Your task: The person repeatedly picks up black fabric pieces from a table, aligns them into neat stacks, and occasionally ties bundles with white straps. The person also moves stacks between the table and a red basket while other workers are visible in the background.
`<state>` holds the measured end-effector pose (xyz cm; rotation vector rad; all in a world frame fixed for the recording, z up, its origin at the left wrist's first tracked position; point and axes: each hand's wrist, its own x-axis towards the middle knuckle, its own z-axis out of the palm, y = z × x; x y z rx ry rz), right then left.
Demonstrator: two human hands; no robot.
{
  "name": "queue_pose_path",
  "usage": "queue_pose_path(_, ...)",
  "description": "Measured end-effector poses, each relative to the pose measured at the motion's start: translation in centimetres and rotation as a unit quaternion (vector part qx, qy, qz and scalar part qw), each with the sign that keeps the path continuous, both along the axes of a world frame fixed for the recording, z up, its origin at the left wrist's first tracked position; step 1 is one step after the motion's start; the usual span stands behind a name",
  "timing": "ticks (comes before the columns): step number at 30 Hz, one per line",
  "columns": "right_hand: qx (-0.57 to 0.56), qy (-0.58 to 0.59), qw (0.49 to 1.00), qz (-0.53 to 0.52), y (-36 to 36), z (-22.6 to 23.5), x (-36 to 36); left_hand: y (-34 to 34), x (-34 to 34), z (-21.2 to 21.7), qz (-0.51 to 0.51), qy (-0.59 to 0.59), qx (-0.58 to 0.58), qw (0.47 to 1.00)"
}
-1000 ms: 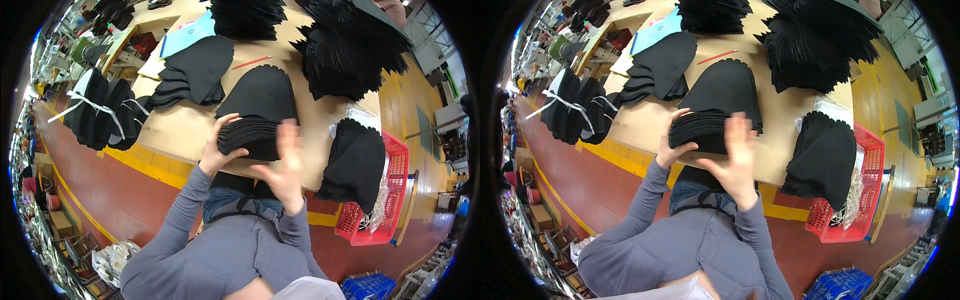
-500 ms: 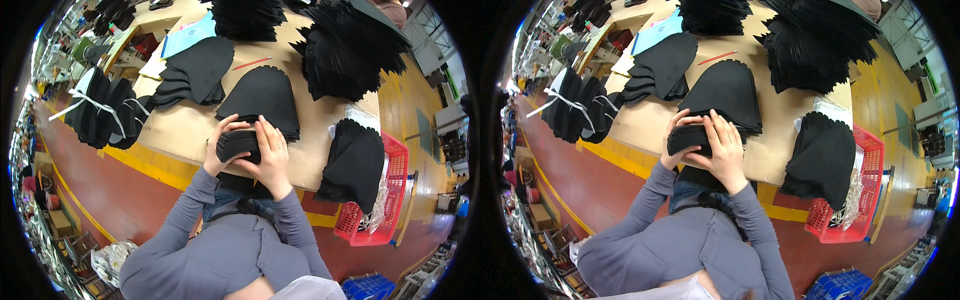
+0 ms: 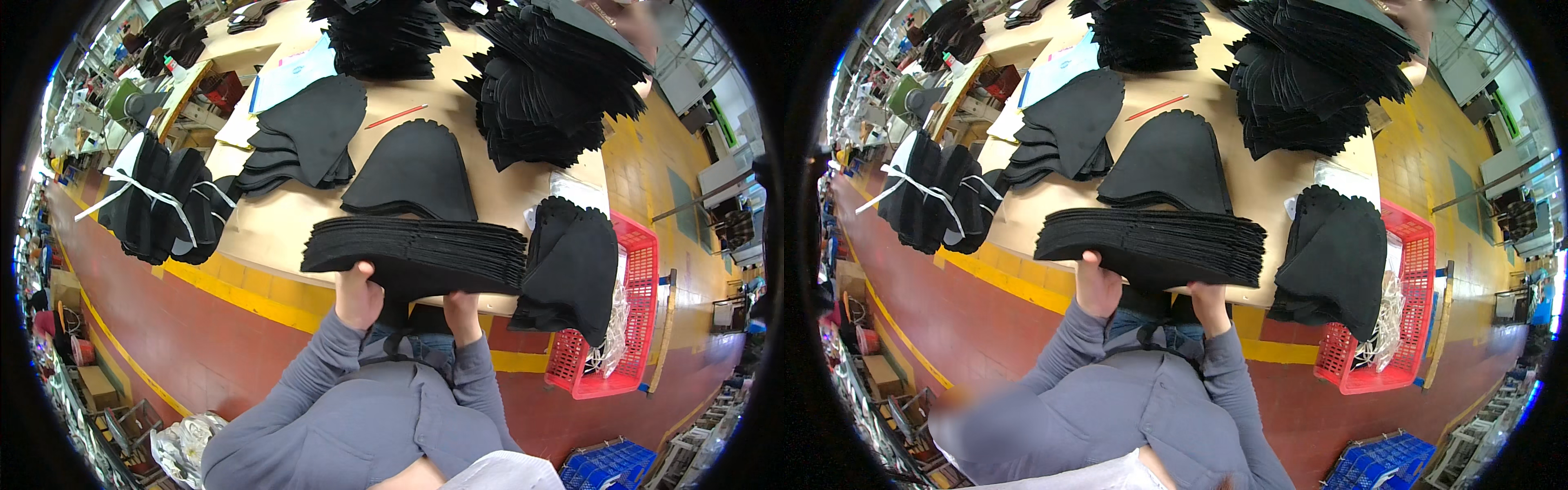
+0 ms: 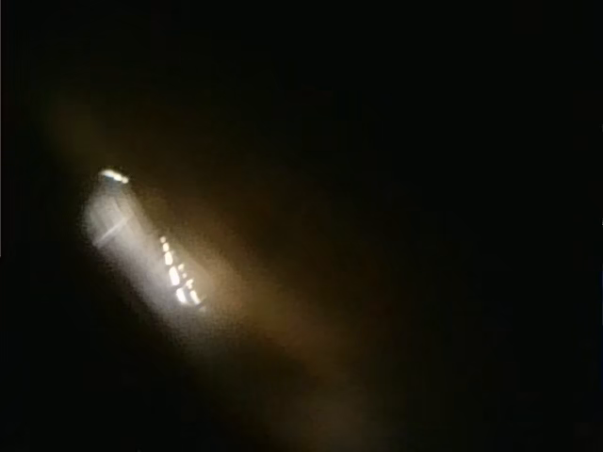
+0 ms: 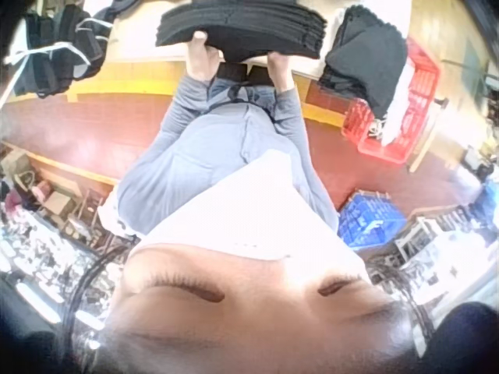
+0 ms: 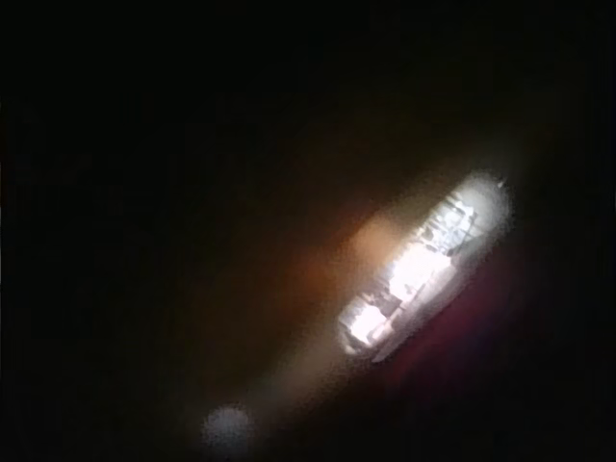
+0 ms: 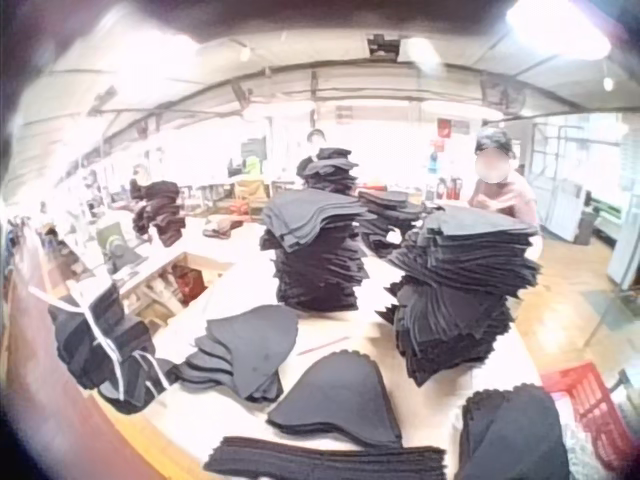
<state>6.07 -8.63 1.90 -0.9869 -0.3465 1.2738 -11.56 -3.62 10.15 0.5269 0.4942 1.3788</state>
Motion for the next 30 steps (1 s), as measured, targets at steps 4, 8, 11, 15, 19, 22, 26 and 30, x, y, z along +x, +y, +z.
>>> queue_pose_path(4, 0.181, 0.106, 0.977, -0.036, 1.7, 0.6, 2.4, -1.6, -0.1, 0.1, -0.081, 0.024, 0.204, 0.975)
queue_pose_path(8, 0.252, 0.035, 0.967, 0.032, 3.9, 0.7, 7.3, -1.6, -4.2, 1.8, -0.396, 0.125, 0.084, 0.906)
queue_pose_path(11, 0.279, 0.161, 0.930, 0.180, 7.5, 0.3, 10.0, 0.4, -5.1, 3.6, -0.527, -0.147, -0.118, 0.829)
queue_pose_path(15, 0.208, -0.066, 0.956, 0.195, 10.0, 0.9, 10.1, 2.3, -3.8, 5.0, -0.611, 0.137, -0.096, 0.774)
queue_pose_path(19, 0.187, -0.005, 0.956, 0.226, 11.0, 1.0, 8.8, 1.3, -3.2, 4.1, -0.574, 0.131, -0.133, 0.797)
queue_pose_path(22, 0.154, 0.052, 0.966, 0.200, 11.4, 0.0, 8.2, 0.3, -3.4, 2.7, -0.506, 0.117, -0.192, 0.833)
queue_pose_path(26, 0.164, 0.094, 0.957, 0.221, 11.7, 0.2, 8.0, -0.7, -2.6, 1.2, -0.483, 0.128, -0.173, 0.849)
queue_pose_path(30, 0.175, -0.248, 0.948, 0.094, 10.2, 3.9, 7.0, -1.7, -1.0, 0.6, -0.396, 0.163, -0.150, 0.891)
